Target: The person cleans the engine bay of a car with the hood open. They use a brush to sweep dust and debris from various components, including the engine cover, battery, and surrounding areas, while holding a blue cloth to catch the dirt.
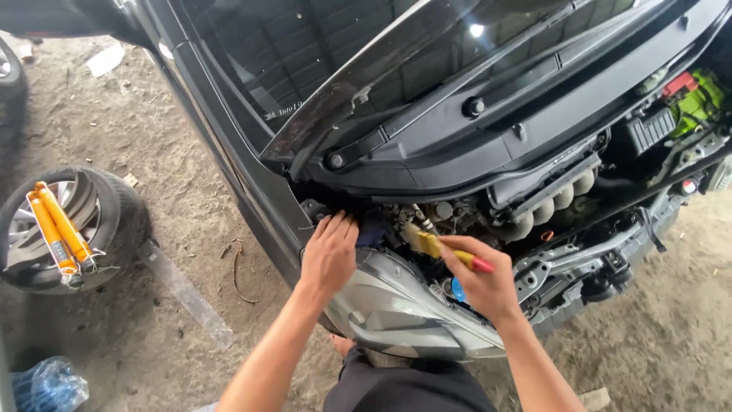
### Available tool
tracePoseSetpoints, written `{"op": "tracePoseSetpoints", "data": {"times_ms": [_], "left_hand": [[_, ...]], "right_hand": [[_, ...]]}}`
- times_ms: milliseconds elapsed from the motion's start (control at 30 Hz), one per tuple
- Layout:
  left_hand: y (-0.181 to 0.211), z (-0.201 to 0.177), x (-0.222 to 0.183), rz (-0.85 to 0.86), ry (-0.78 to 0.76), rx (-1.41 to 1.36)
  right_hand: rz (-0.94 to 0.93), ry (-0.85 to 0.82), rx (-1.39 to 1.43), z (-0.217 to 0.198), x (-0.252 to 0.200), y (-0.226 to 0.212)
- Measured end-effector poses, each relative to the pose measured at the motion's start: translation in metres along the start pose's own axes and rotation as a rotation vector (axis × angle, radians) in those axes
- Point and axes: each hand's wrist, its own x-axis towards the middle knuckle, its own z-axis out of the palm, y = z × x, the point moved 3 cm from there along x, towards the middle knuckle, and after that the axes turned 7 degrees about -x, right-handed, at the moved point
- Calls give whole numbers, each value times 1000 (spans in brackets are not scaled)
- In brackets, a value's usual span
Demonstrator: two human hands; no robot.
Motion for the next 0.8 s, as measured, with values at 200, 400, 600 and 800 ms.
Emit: {"op": "tracePoseSetpoints", "data": {"times_ms": [200, 400, 600, 800], "left_hand": [[-6, 41, 2, -917, 46, -1141], [4, 28, -42, -680, 123, -688], [-8, -2, -20, -827, 208, -805], [6, -56, 10, -858, 214, -1008]], "right_hand": [[383, 4, 496, 61, 16, -10], [554, 150, 412, 30, 36, 43], [595, 141, 573, 74, 56, 34], [558, 128, -7, 19, 62, 39]]}}
